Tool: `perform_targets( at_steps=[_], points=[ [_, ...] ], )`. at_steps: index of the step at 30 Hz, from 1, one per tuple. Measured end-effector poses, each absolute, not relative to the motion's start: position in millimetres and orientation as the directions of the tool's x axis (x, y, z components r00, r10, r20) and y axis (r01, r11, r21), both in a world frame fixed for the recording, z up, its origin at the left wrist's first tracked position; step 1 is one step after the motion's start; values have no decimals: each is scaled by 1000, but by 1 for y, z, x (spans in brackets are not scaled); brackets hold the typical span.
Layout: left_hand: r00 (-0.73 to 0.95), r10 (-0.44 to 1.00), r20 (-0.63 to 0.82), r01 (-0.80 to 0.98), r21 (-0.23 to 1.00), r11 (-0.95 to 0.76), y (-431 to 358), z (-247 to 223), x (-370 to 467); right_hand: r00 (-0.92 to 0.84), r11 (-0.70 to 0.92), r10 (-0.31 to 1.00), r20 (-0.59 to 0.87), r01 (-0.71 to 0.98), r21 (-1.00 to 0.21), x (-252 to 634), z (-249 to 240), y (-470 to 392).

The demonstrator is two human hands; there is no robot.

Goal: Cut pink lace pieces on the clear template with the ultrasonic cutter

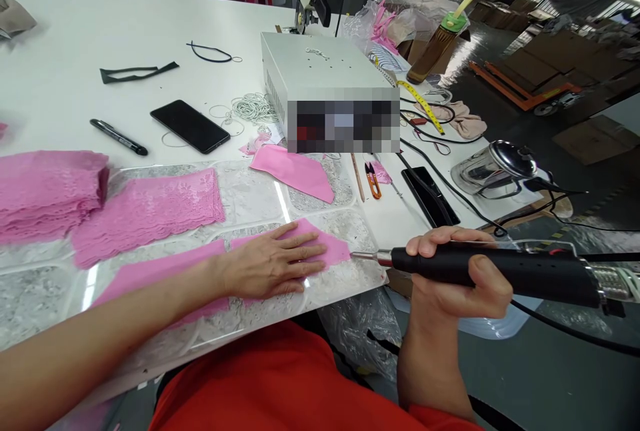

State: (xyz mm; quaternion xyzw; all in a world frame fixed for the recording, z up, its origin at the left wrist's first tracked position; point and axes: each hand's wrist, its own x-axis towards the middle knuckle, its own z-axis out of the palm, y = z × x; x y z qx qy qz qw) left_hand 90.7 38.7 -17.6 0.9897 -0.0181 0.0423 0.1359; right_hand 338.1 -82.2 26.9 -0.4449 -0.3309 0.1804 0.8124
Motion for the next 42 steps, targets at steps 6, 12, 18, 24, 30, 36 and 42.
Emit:
perform_targets(
  at_steps=[6,12,18,24,30,36,42],
  points=[
    [996,-30,81,-51,272,-961,39,-19,91,732,537,578,362,-8,-843,339,27,-83],
    [998,-37,55,-52,291,-955,40,-17,92,717,541,594,365,-20,-841,339,27,-84],
    [997,-30,71,-50,305,-951,40,-19,91,705,545,610,363,-41,-837,339,26,-84],
    [996,-38,79,-60,299,-952,40,-20,90,696,559,613,374,-47,-828,338,27,-83],
    [994,-43,96,-68,271,-960,40,-22,90,688,555,626,367,-63,-829,337,27,-83],
    [994,-41,100,-67,275,-959,40,-22,90,688,557,619,379,-44,-830,337,27,-83],
    [997,-39,67,-57,284,-957,40,-19,91,681,534,631,372,-34,-845,335,29,-82]
  ],
)
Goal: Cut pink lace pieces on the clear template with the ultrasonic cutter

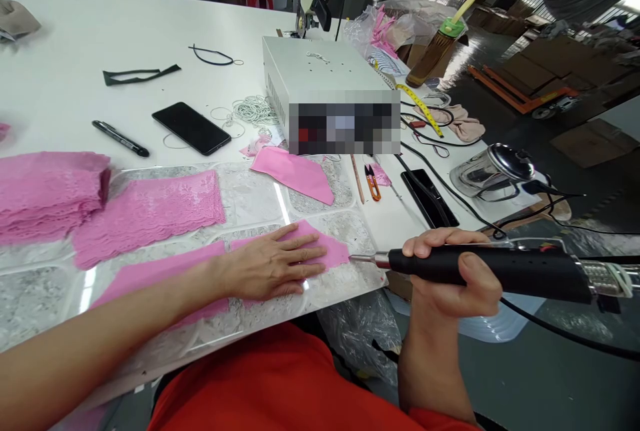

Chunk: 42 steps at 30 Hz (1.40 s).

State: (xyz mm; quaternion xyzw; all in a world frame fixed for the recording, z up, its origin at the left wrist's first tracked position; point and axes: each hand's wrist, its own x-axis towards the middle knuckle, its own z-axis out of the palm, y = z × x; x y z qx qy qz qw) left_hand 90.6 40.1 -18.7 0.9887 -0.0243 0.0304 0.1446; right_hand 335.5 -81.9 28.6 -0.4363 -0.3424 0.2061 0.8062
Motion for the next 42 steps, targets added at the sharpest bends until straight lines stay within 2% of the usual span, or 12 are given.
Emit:
perform_targets(
  at_steps=[15,20,27,32,36,42],
  points=[
    [990,-39,136,-78,293,-953,37,-19,92,731,529,582,356,-8,-849,343,33,-93],
    [995,63,73,34,351,-936,40,0,74,740,476,611,282,-59,-877,327,37,-98],
    [960,278,39,238,415,-878,30,7,-1,562,402,792,239,-185,-897,299,27,-93],
    [955,296,-32,283,407,-869,15,-2,-19,412,436,857,310,-256,-863,269,26,-82],
    [952,301,-64,301,400,-866,11,-6,-18,349,408,889,296,-314,-857,245,28,-78],
    [957,291,3,269,373,-888,9,-10,-20,282,371,917,281,-348,-861,223,28,-79]
  ],
)
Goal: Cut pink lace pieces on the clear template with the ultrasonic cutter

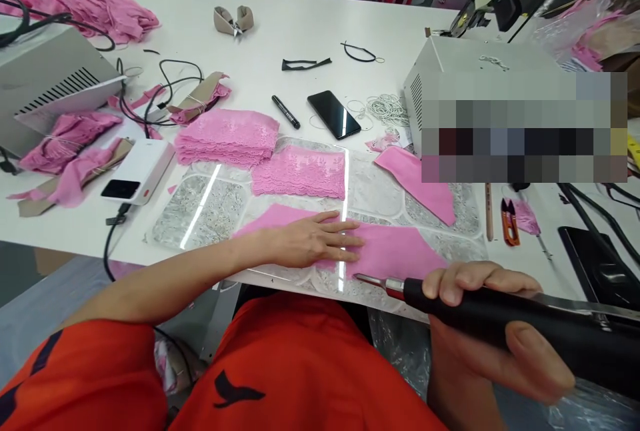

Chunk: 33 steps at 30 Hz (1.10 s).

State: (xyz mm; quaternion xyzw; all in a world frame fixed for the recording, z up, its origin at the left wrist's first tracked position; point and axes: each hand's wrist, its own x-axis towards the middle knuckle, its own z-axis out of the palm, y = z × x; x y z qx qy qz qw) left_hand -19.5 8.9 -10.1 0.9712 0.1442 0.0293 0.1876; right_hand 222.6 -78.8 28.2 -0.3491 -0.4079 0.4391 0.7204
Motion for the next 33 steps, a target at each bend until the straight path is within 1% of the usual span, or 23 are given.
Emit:
perform_targets(
  at_steps=[2,7,9,15,19,22,27,33],
  points=[
    [956,294,6,270,377,-886,8,-10,-19,275,360,922,272,-352,-864,218,29,-79],
    [951,305,-53,300,401,-866,7,-7,-17,231,373,924,304,-373,-850,214,29,-78],
    [952,301,-51,296,398,-868,7,-7,-16,220,368,927,304,-375,-851,214,29,-78],
    [951,310,10,278,418,-865,7,-7,-17,211,365,928,306,-356,-861,213,28,-80],
    [953,302,-7,280,395,-875,9,-8,-17,209,360,929,305,-327,-874,212,28,-81],
    [945,327,5,302,369,-879,8,-6,-22,205,362,929,309,-326,-873,213,27,-81],
    [926,361,110,299,370,-880,-5,0,-49,223,382,921,321,-337,-861,214,26,-81],
    [902,419,105,351,387,-853,-25,-3,-77,234,390,915,329,-300,-871,212,29,-79]
  ],
)
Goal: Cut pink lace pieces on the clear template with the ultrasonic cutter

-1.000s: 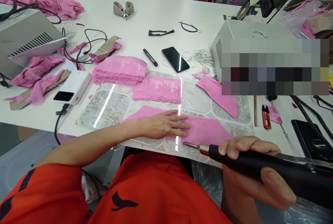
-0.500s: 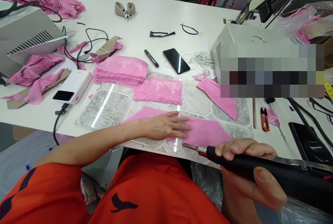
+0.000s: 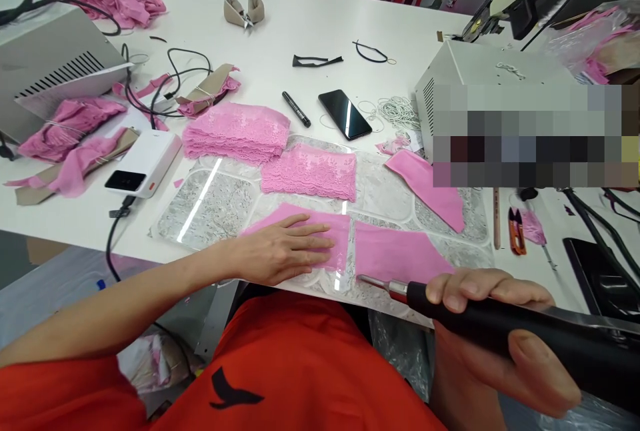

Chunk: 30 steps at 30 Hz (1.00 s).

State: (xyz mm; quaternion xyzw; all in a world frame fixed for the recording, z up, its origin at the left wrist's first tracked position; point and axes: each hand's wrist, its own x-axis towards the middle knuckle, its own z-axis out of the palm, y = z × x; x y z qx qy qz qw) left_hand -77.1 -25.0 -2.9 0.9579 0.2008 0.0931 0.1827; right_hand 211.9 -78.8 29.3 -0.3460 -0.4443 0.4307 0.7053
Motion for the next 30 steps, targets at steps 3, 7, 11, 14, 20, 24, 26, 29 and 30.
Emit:
perform_targets(
  at_steps=[3,7,11,14,20,24,26,29,30],
  points=[
    [900,422,109,353,385,-853,-29,-6,-80,231,389,915,331,-282,-877,211,31,-78],
    [900,422,107,352,389,-851,-29,-8,-79,216,374,922,321,-286,-882,211,32,-80],
    [900,418,124,344,386,-856,-28,-9,-79,199,359,930,310,-304,-882,211,31,-82],
    [901,411,139,335,380,-862,-28,-10,-79,184,364,929,320,-307,-879,211,31,-82],
    [899,426,101,356,398,-846,-29,-10,-79,175,365,930,325,-319,-875,211,31,-80],
    [902,418,108,350,384,-854,-29,-12,-81,169,356,934,316,-347,-868,209,33,-82],
    [903,413,117,343,382,-858,-29,-13,-81,173,347,937,303,-354,-868,207,34,-84],
    [902,413,123,341,380,-860,-29,-15,-83,172,330,943,286,-354,-875,202,35,-86],
    [902,412,126,341,377,-861,-29,-15,-83,169,327,944,284,-355,-876,201,35,-86]
  ],
)
